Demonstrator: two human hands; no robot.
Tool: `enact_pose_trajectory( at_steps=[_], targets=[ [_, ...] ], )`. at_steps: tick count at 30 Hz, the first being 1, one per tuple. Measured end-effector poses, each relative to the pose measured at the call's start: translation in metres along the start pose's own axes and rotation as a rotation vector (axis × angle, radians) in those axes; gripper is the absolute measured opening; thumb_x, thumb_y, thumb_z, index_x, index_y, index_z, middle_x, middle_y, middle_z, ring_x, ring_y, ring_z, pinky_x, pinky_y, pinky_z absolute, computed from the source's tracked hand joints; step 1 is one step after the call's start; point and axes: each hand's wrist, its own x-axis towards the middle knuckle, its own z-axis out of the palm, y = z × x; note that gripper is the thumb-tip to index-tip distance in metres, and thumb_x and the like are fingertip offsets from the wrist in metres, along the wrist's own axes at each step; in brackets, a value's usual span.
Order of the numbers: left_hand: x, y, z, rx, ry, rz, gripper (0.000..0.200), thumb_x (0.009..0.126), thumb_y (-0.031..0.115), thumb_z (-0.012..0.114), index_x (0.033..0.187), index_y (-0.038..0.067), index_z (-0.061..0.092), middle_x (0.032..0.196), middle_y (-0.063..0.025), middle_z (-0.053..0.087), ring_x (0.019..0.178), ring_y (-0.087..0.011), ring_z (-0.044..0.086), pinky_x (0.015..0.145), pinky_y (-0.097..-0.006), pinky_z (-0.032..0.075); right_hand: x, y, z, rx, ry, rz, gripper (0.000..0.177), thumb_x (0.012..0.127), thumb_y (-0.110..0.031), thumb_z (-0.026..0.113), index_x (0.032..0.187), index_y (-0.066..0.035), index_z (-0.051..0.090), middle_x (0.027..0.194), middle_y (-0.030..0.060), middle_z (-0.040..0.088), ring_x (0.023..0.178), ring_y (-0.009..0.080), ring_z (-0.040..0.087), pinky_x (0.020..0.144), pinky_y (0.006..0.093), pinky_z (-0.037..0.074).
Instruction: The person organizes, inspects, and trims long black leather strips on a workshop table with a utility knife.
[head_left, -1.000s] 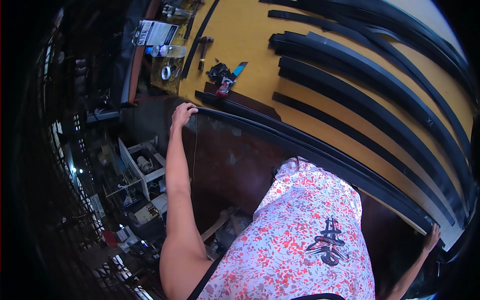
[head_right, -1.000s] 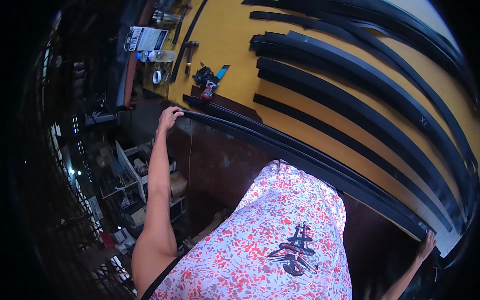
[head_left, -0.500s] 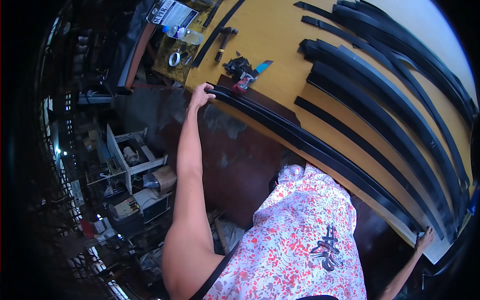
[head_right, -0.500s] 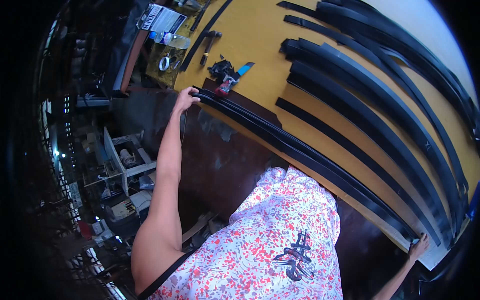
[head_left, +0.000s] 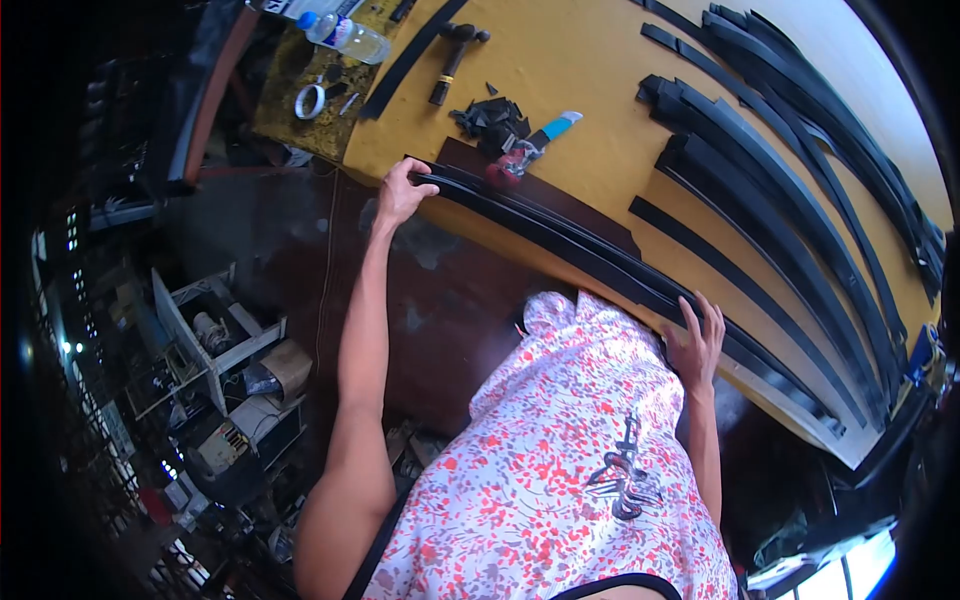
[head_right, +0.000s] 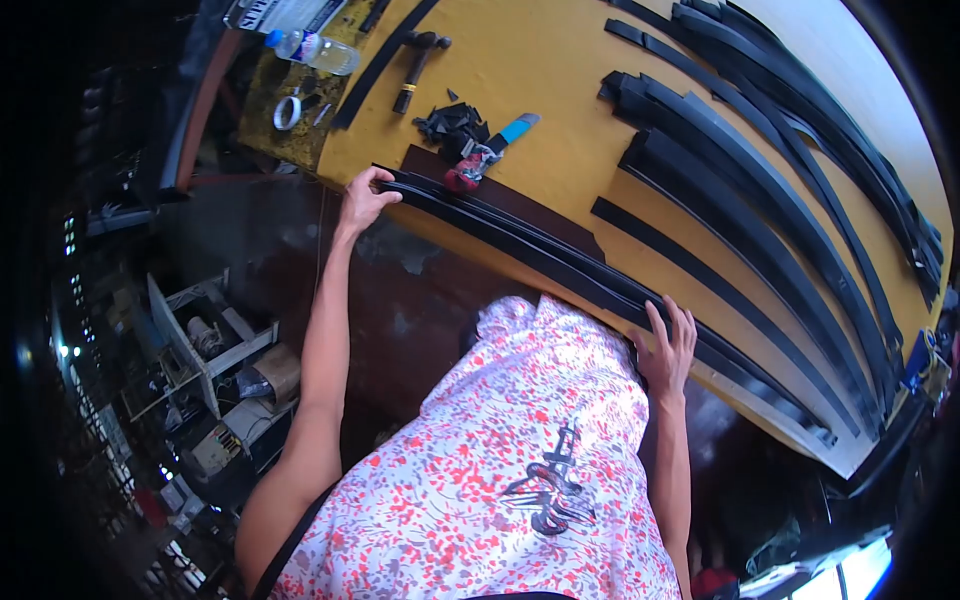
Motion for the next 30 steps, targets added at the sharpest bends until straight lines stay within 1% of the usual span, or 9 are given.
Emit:
enact_pose_trajectory(
  at_steps=[3,7,11,13,14,17,19,25,30],
  targets=[
    [0.008,-0.012,-0.001,0.031,-0.014,0.112,0.034,0.062,0.01,0.082,0.09,0.003,0.066,0.089,-0.0097,0.066,0.08,-0.0202,0.063,0.075,-0.0323,0.05,0.002,0.006,0.008,-0.005,-0.01,0.018,0.053,0.072,-0.023,0.079,0.121,-0.013,0.062,0.131,0.0111,0.052,0.121,0.0333,0.048,0.105,0.047,0.038],
    [0.016,-0.003,-0.013,0.007,-0.171,0.005,0.029,0.062,0.01,0.083,0.084,0.002,0.065,0.078,-0.0083,0.066,0.076,-0.0182,0.063,0.073,-0.0313,0.05,0.0,0.017,0.003,-0.059,-0.036,-0.04,0.053,0.073,-0.022,0.078,0.123,-0.013,0.062,0.123,0.0103,0.055,0.115,0.0309,0.051,0.101,0.0444,0.041],
    [0.013,0.017,-0.024,0.11,-0.221,-0.028,0.028,0.063,0.01,0.081,0.085,0.002,0.064,0.08,-0.0084,0.067,0.078,-0.019,0.064,0.074,-0.032,0.049,0.001,0.023,0.0,-0.075,-0.027,-0.06,0.055,0.074,-0.023,0.078,0.124,-0.01,0.061,0.112,0.0098,0.057,0.109,0.0283,0.054,0.096,0.0413,0.043],
    [0.011,0.01,-0.024,0.015,-0.258,0.011,0.029,0.064,0.009,0.081,0.088,0.003,0.065,0.082,-0.0085,0.067,0.081,-0.019,0.064,0.076,-0.0318,0.048,-0.001,0.027,0.001,-0.063,-0.041,-0.004,0.055,0.075,-0.024,0.078,0.125,-0.009,0.06,0.107,0.0098,0.057,0.104,0.0276,0.055,0.093,0.0418,0.044],
    [0.008,0.011,-0.023,0.023,-0.244,0.069,0.028,0.066,0.009,0.079,0.09,0.003,0.066,0.083,-0.0079,0.068,0.082,-0.0175,0.063,0.078,-0.0312,0.048,-0.002,0.03,0.001,-0.047,-0.038,-0.009,0.055,0.075,-0.024,0.078,0.125,-0.009,0.06,0.107,0.0098,0.057,0.104,0.0276,0.055,0.093,0.0418,0.044],
    [0.004,0.018,-0.023,0.019,-0.319,0.031,0.026,0.069,0.009,0.078,0.091,0.002,0.066,0.084,-0.0066,0.068,0.081,-0.0158,0.063,0.077,-0.0308,0.048,-0.008,0.039,0.001,-0.094,-0.023,-0.033,0.054,0.075,-0.024,0.078,0.124,-0.01,0.061,0.107,0.0101,0.057,0.103,0.0274,0.055,0.091,0.0414,0.045],
    [-0.001,0.024,-0.022,0.022,-0.305,0.03,0.022,0.072,0.004,0.074,0.091,0.0,0.065,0.081,-0.0028,0.064,0.075,-0.0107,0.059,0.072,-0.0264,0.047,-0.008,0.043,0.001,-0.076,-0.023,-0.038,0.054,0.074,-0.024,0.078,0.123,-0.01,0.061,0.106,0.0099,0.057,0.103,0.0275,0.055,0.091,0.0414,0.045],
    [-0.018,0.037,-0.03,-0.076,-0.353,-0.076,0.021,0.072,0.008,0.074,0.091,0.002,0.066,0.078,-0.0016,0.064,0.076,-0.0094,0.058,0.072,-0.0257,0.045,-0.011,0.054,-0.002,-0.028,-0.023,-0.05,0.05,0.073,-0.023,0.078,0.119,-0.01,0.062,0.105,0.0094,0.058,0.102,0.0276,0.056,0.091,0.041,0.045],
    [-0.029,0.04,-0.036,-0.122,-0.367,-0.023,0.018,0.076,0.003,0.071,0.092,0.001,0.064,0.08,0.0018,0.06,0.073,-0.007,0.055,0.067,-0.0224,0.045,-0.007,0.059,-0.007,-0.011,-0.059,-0.045,0.047,0.073,-0.023,0.078,0.115,-0.009,0.063,0.107,0.0096,0.058,0.1,0.0278,0.056,0.089,0.0404,0.045]
  ],
)
